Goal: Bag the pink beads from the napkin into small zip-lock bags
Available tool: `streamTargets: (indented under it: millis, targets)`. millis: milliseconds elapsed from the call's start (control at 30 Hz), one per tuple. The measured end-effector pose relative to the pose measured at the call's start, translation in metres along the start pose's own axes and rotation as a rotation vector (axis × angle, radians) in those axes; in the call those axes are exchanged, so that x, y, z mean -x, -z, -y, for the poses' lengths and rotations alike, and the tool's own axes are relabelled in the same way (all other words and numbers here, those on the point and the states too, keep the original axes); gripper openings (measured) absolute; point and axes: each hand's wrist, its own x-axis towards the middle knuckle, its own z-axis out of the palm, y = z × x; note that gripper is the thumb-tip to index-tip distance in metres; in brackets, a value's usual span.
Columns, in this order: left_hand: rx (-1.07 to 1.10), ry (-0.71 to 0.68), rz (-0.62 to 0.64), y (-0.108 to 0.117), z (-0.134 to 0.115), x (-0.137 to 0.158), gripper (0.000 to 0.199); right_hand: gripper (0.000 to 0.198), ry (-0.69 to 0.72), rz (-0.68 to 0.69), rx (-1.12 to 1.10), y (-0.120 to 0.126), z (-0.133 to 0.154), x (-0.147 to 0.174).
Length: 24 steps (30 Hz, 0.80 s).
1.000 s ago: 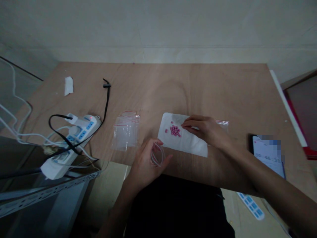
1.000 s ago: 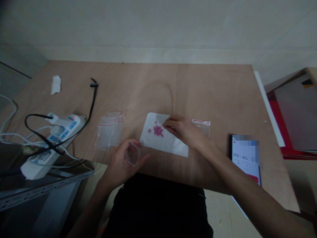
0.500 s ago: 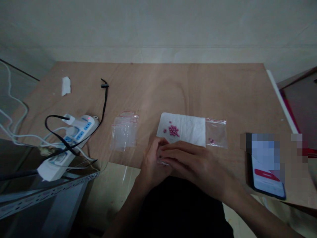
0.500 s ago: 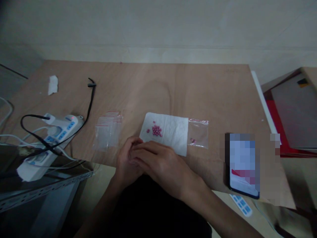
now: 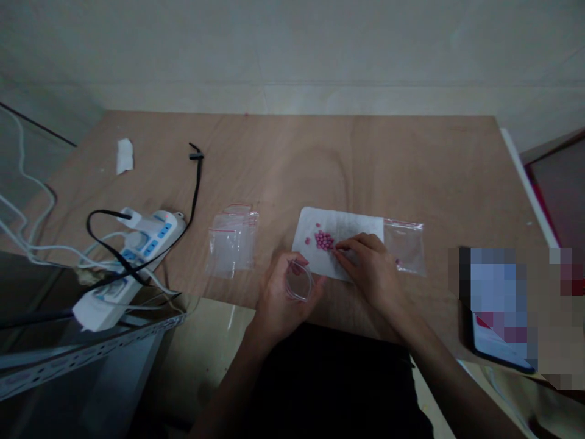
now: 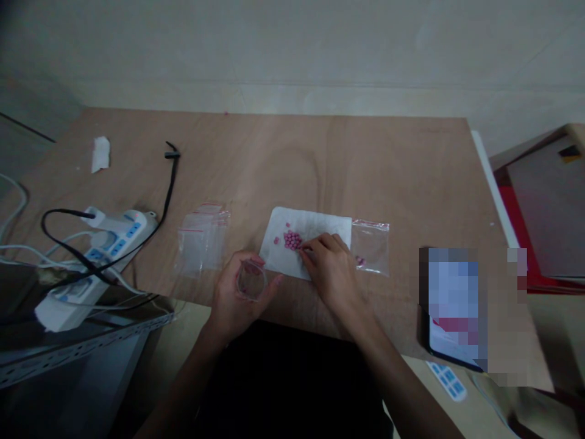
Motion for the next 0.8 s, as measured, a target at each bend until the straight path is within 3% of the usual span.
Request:
streamTargets:
  millis: [133,267,400,567,633,800]
  targets:
    - [0.035,0.009,0.052,-0.002,-0.003,0.001,0.029,0.007,0.028,-0.032,-0.281,0.030,0.038,0.009]
    - [0.151,0.021,0.131,-0.004,-0.005,0.002,0.038,0.016,0.160,0.123,-0.349,0.040,0.066,0.017]
    - [0.209,0.038,0.107,-0.003,-0.003,0.005,0.039,0.017,0.182,0.239,-0.300,0.040,0.065,0.023]
    - [0.230,0.058,0.208,0.008,-0.005,0.014,0.066,0.014,0.099,0.312,-0.376,0.050,0.053,0.028]
    - [0.273,0.057,0.254,0.015,-0.010,0.016,0.059,0.015,0.037,0.300,-0.432,0.056,0.048,0.031]
    - [0.361,0.115,0.181,0.024,-0.020,0.011,0.005,0.028,-0.123,0.120,-0.455,0.062,0.040,0.042]
